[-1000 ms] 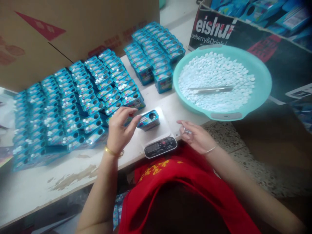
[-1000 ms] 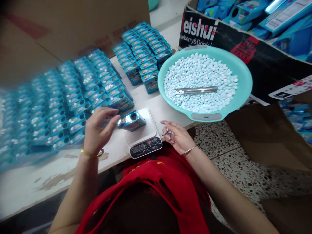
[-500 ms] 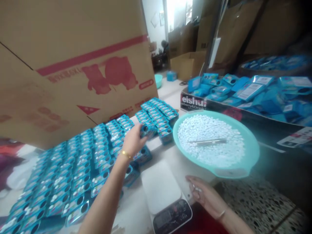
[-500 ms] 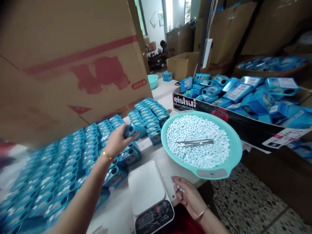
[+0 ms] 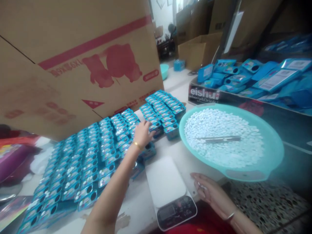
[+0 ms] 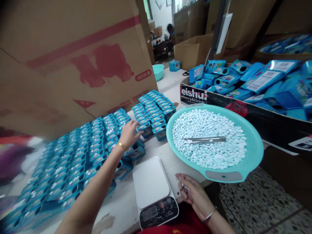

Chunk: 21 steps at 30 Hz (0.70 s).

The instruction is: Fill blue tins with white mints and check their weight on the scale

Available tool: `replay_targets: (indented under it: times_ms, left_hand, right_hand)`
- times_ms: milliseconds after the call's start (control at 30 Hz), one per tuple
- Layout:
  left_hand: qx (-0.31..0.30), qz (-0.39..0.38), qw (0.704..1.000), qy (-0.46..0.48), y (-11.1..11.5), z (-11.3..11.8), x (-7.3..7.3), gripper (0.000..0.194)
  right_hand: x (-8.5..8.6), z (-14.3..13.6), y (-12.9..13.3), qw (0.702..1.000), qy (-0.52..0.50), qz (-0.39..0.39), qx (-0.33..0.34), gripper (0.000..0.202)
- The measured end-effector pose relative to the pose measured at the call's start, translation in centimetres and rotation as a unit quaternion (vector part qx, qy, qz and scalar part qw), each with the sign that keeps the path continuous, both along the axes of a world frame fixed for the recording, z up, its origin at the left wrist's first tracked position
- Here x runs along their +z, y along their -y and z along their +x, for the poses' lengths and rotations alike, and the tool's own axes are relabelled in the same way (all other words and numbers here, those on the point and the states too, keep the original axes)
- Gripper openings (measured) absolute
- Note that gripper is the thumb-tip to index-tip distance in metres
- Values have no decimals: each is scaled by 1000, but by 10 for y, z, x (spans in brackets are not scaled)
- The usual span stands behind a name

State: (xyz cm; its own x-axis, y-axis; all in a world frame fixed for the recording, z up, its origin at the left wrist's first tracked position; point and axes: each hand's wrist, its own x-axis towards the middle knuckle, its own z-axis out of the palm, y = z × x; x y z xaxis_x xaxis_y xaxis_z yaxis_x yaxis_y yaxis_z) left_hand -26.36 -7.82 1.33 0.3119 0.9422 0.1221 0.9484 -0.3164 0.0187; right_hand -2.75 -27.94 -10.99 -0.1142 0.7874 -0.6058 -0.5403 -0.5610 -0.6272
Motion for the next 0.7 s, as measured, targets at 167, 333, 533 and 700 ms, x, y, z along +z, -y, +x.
replay_targets:
  times_ms: [167, 333, 533, 700]
  left_hand:
    - [-63, -40, 996, -47, 58, -29, 7, 24]
    - [-50, 0, 993, -102, 87, -25, -13, 13]
    - [-89, -2, 995, -51, 125, -6, 39, 19]
    - [-143, -77, 986, -45, 159, 20, 46, 10]
  right_hand:
    - [3, 2, 0, 1000, 0, -2, 16, 37]
    - [3, 5, 0, 1000, -8, 15, 17, 34]
    - [11, 8, 1, 999, -45, 3, -17, 22]
    - [22, 11, 13, 997, -67, -13, -29, 12]
